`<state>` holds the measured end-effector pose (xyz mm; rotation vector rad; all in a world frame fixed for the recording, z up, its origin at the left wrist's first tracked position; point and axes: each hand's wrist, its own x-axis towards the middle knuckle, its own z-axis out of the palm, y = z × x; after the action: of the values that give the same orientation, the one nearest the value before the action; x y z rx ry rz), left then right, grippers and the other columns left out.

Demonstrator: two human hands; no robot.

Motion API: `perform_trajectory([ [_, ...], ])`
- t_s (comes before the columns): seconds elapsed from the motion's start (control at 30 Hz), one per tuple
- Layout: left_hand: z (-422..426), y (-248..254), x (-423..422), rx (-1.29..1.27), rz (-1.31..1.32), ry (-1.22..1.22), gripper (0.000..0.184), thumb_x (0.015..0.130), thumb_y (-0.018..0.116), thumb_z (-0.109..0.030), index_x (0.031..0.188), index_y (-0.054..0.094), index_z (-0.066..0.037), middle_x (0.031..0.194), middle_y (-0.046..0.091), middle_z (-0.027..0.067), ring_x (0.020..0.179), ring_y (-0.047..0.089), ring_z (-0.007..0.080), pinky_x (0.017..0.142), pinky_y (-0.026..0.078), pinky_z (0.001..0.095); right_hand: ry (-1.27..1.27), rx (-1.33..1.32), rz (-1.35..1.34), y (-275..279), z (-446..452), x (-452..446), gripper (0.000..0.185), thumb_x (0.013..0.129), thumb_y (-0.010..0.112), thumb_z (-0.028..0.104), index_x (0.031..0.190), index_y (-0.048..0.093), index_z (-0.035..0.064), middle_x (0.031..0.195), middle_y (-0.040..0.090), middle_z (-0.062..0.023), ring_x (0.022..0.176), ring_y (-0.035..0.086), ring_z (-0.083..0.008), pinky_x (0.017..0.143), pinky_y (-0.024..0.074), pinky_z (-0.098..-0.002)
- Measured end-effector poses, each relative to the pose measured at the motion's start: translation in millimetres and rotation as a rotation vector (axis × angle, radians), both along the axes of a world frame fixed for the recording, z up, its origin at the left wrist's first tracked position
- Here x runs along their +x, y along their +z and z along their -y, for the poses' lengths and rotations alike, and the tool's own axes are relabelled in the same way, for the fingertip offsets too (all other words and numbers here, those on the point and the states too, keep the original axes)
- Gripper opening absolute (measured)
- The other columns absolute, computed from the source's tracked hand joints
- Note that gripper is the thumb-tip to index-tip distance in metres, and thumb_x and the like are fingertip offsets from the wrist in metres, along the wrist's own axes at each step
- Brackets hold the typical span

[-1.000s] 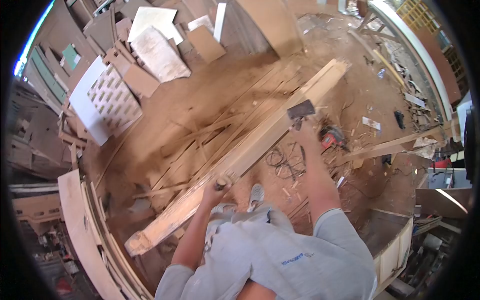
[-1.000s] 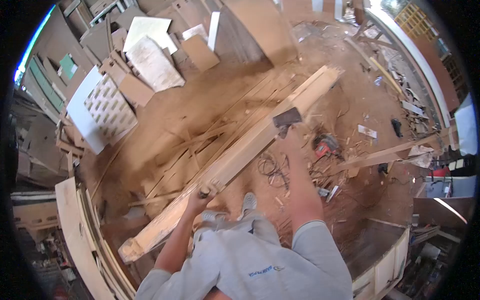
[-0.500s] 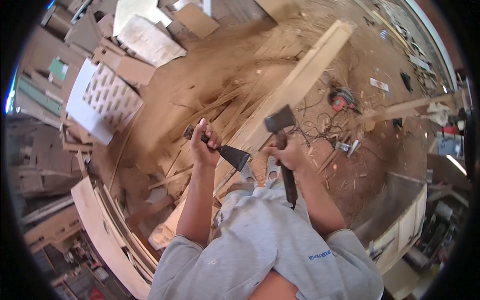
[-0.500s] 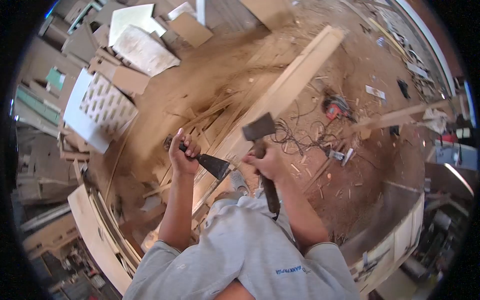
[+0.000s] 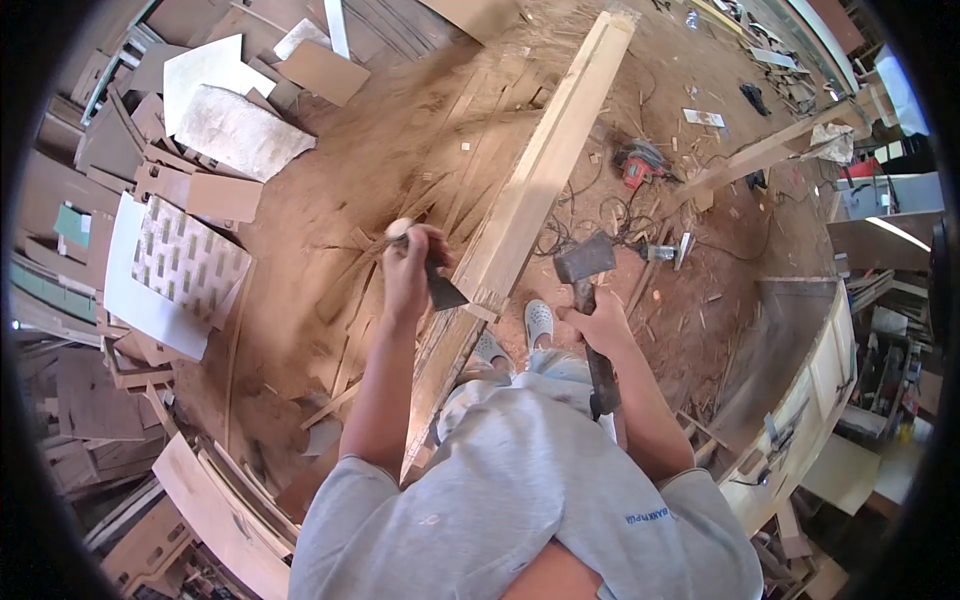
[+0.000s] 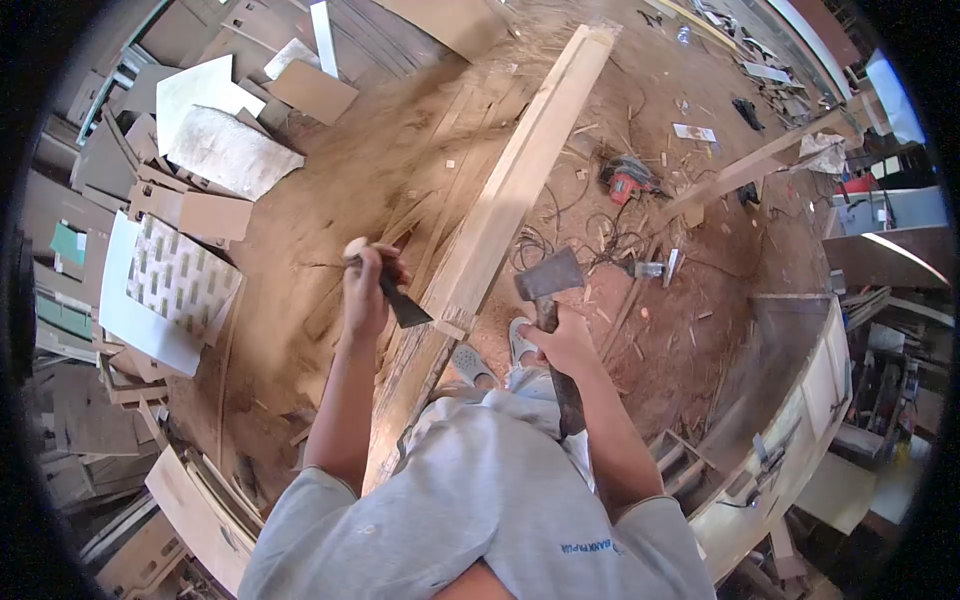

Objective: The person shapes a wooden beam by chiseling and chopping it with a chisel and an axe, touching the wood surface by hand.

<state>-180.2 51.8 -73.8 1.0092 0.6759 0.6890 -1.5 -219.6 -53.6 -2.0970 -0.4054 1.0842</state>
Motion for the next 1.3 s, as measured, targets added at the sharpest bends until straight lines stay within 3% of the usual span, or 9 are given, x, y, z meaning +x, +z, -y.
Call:
perform_trajectory([
  [0.17, -1.1, -33.6, 55.0, 0.021, -0.123, -0.449, 0.03, 0.105, 0.068, -0.029, 0.086, 0.063, -0.007, 0.07, 0.061, 0.0017, 0.059, 0.059, 0.0112, 0.054, 0.046, 0.0272, -0.178, 0.04, -0.011, -8.2, 28.5, -9.4, 0.034, 0.089, 0.083, 0.019, 0.098, 0.057, -0.0007, 0.062, 0.064, -0.0069, 0.052, 0.065, -0.0162, 0.048, 0.0511, -0.0333],
  [0.3, 22.9, -13.2, 96.6, 0.058, -0.24, -0.555, 0.033, 0.097, 0.08, -0.027, 0.073, 0.064, -0.009, 0.06, 0.057, -0.0037, 0.051, 0.053, 0.0071, 0.048, 0.04, 0.0257, -0.235, 0.072, -0.012, -12.0, 41.0, -14.9, 0.032, 0.09, 0.083, 0.018, 0.097, 0.057, 0.0008, 0.061, 0.063, -0.0063, 0.048, 0.062, -0.0153, 0.046, 0.0501, -0.0333],
  [0.57, 23.3, -54.2, 121.7, 0.091, -0.354, -0.439, 0.035, 0.093, 0.085, -0.026, 0.071, 0.061, -0.011, 0.06, 0.054, -0.0045, 0.049, 0.046, 0.0058, 0.045, 0.035, 0.0268, -0.302, 0.062, -0.049, -21.8, 55.4, -28.9, 0.031, 0.09, 0.083, 0.019, 0.094, 0.057, 0.0027, 0.062, 0.062, -0.0039, 0.051, 0.062, -0.013, 0.048, 0.0502, -0.0315],
  [1.23, 15.4, -65.6, 119.4, 0.12, -0.34, -0.431, 0.036, 0.093, 0.084, -0.022, 0.07, 0.058, -0.014, 0.06, 0.051, -0.0068, 0.048, 0.044, 0.0037, 0.044, 0.032, 0.0248, -0.3, 0.097, -0.027, -16.7, 54.7, -36.4, 0.029, 0.091, 0.082, 0.019, 0.09, 0.057, 0.0039, 0.06, 0.059, -0.0019, 0.049, 0.06, -0.0114, 0.045, 0.0473, -0.03],
  [1.3, 15.0, -65.8, 119.0, 0.106, -0.329, -0.408, 0.037, 0.093, 0.083, -0.022, 0.069, 0.056, -0.014, 0.059, 0.051, -0.0069, 0.048, 0.044, 0.0037, 0.043, 0.032, 0.025, -0.288, 0.082, -0.036, -17.8, 56.9, -34.9, 0.032, 0.089, 0.083, 0.022, 0.094, 0.06, 0.0003, 0.063, 0.063, -0.004, 0.051, 0.063, -0.0126, 0.048, 0.0496, -0.0312],
])
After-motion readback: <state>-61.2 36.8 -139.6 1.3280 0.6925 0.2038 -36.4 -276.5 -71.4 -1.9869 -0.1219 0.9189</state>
